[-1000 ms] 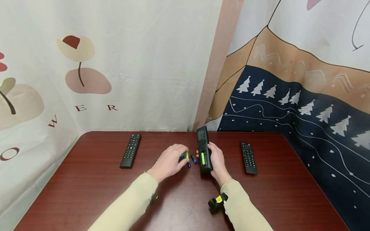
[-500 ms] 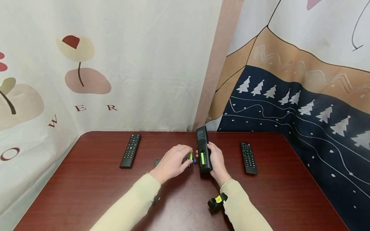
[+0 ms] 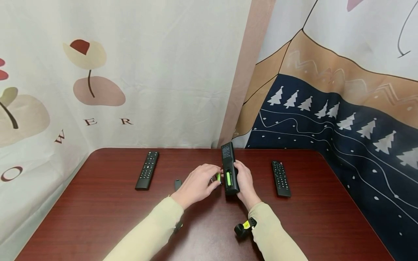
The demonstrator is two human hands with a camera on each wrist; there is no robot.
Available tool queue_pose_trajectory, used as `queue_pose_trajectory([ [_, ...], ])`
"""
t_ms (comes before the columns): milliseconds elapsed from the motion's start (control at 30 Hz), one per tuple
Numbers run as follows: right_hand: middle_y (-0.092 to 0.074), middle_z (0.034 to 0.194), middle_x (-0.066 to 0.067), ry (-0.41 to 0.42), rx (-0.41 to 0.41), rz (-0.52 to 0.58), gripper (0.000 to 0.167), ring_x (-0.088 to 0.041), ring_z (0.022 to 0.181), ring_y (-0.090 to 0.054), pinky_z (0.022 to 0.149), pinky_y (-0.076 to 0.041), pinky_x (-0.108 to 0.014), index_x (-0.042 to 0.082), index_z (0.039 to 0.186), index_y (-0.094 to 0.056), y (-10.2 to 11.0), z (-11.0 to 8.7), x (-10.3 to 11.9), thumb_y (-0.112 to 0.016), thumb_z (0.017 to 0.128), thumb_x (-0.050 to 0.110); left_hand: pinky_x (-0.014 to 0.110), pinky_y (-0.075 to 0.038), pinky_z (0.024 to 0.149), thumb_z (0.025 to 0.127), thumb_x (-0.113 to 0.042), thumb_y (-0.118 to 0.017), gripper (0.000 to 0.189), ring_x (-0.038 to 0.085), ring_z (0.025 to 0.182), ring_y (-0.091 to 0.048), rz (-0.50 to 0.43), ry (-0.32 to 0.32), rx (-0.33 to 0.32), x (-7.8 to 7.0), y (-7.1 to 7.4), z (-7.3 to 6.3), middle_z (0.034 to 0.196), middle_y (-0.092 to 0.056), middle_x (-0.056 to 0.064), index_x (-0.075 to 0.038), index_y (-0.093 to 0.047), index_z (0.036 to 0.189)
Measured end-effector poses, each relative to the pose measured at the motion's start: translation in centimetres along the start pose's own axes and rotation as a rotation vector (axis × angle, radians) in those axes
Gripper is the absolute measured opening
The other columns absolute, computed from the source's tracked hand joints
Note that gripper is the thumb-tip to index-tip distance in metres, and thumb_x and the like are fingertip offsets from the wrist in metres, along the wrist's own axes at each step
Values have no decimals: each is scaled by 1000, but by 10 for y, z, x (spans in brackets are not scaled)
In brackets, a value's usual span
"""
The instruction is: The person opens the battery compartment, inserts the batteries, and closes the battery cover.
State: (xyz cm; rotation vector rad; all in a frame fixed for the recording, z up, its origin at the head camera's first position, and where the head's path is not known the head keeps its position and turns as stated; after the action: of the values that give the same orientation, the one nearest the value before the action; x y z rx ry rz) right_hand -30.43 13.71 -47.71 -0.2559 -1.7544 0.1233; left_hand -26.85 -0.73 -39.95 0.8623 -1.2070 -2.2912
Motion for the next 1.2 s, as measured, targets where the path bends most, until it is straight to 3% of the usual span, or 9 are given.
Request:
queue_pose_trajectory([
  [300,-58,133,-19,-11,-37,-45,46,-18,94,-62,78,-54,-29,10,149,-53,4,-1,-1,-39,108,25,41,-53,100,92,-13,-79,28,22,113,-66,-13,-8,3,-6,-1,2,118,-73,7,-5,-71,118],
  [633,-58,133,-19,-1,-43,-36,46,-17,95,-62,80,-55,-29,9,149,-53,3,0,0,-39,107,25,41,-52,102,94,-16,-78,31,23,116,-65,-8,3,35,-11,-5,4,121,-72,8,-5,-70,121],
  [1200,-55,141,-18,-2,-43,-31,47,-16,98,-61,81,-54,-25,8,149,-52,2,1,-2,-40,108,25,41,-53,100,95,-18,-76,31,22,116,-65,-10,-38,26,-20,-8,5,120,-72,8,-5,-70,122],
])
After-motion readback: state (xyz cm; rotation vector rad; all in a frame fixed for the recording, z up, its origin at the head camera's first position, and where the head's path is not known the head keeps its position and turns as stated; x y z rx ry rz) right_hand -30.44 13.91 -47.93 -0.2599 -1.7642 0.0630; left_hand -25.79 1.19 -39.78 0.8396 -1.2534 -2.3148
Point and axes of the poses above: each hand's wrist, its own z-axis towards the middle knuckle, its own y-axis out of the back of the hand, x = y × z, the point moved 8 cm from there along z, towards the middle knuckle
